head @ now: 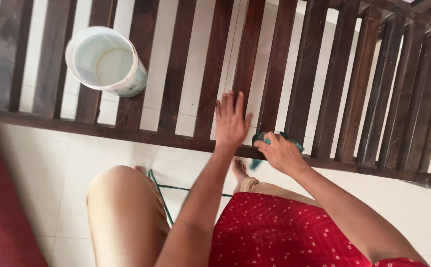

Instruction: The person cleans a wooden bench by dipping a cloth into a container of water and wiping the wooden slats.

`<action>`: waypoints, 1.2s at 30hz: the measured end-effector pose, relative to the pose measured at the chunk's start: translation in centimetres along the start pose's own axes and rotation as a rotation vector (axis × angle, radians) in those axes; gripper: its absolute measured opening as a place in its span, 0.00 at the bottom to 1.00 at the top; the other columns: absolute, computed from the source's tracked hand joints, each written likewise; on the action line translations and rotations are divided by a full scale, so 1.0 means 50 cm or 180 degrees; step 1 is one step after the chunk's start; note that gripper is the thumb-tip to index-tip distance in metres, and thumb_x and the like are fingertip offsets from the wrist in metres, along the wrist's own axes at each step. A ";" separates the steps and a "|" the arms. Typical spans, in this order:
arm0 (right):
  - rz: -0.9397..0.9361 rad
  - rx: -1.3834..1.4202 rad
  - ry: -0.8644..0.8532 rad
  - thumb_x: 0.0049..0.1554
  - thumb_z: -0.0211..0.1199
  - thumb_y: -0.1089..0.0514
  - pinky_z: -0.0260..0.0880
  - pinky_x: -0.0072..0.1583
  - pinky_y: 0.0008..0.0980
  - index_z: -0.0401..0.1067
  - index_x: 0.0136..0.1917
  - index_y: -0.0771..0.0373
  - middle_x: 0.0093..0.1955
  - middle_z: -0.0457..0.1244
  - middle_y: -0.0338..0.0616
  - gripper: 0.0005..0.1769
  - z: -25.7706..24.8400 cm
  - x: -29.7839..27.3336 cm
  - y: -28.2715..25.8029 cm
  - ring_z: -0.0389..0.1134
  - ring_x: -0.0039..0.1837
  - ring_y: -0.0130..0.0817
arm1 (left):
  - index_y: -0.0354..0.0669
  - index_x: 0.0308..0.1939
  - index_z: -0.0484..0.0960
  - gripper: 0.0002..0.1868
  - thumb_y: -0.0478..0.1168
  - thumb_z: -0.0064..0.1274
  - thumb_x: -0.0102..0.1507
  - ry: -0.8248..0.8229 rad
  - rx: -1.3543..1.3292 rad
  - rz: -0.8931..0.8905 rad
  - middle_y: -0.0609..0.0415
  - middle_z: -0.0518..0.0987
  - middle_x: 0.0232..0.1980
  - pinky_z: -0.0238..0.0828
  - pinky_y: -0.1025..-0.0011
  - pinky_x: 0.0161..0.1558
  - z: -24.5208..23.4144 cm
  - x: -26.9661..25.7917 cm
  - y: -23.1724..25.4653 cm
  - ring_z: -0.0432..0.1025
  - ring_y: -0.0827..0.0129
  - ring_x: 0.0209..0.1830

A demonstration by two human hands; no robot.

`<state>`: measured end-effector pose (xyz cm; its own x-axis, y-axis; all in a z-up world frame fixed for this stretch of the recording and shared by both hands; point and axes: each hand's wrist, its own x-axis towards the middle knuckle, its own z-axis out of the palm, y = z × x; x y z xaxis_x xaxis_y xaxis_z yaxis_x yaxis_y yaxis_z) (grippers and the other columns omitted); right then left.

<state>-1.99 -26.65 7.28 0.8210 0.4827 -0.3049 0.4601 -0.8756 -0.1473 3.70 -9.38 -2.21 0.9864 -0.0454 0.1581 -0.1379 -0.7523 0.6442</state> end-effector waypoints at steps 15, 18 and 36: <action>0.0852 -0.0532 0.1394 0.66 0.59 0.53 0.71 0.40 0.49 0.81 0.51 0.51 0.55 0.63 0.60 0.09 -0.040 0.461 0.314 0.70 0.39 0.52 | 0.41 0.79 0.51 0.46 0.45 0.54 0.60 -0.0442 0.0023 -0.0098 0.29 0.58 0.75 0.51 0.36 0.71 -0.024 0.015 0.015 0.57 0.37 0.74; 0.1014 -0.0584 0.1262 0.63 0.59 0.55 0.73 0.43 0.49 0.81 0.46 0.56 0.55 0.64 0.62 0.10 -0.019 0.466 0.307 0.71 0.42 0.54 | 0.42 0.79 0.51 0.44 0.47 0.53 0.63 -0.0411 -0.0062 -0.0127 0.29 0.59 0.74 0.51 0.35 0.69 -0.026 0.020 0.018 0.56 0.36 0.73; 0.0491 0.0164 0.0132 0.61 0.59 0.51 0.77 0.32 0.34 0.69 0.62 0.55 0.50 0.60 0.51 0.18 -0.006 0.052 0.016 0.71 0.38 0.44 | 0.44 0.79 0.53 0.37 0.45 0.45 0.68 -0.0340 -0.0101 -0.0179 0.34 0.59 0.75 0.51 0.41 0.72 -0.022 0.015 0.020 0.55 0.41 0.75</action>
<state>0.63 -26.08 6.65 0.8943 0.3418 -0.2889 0.3103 -0.9387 -0.1500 4.23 -9.47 -0.61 0.9963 -0.0748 0.0415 -0.0832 -0.7345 0.6734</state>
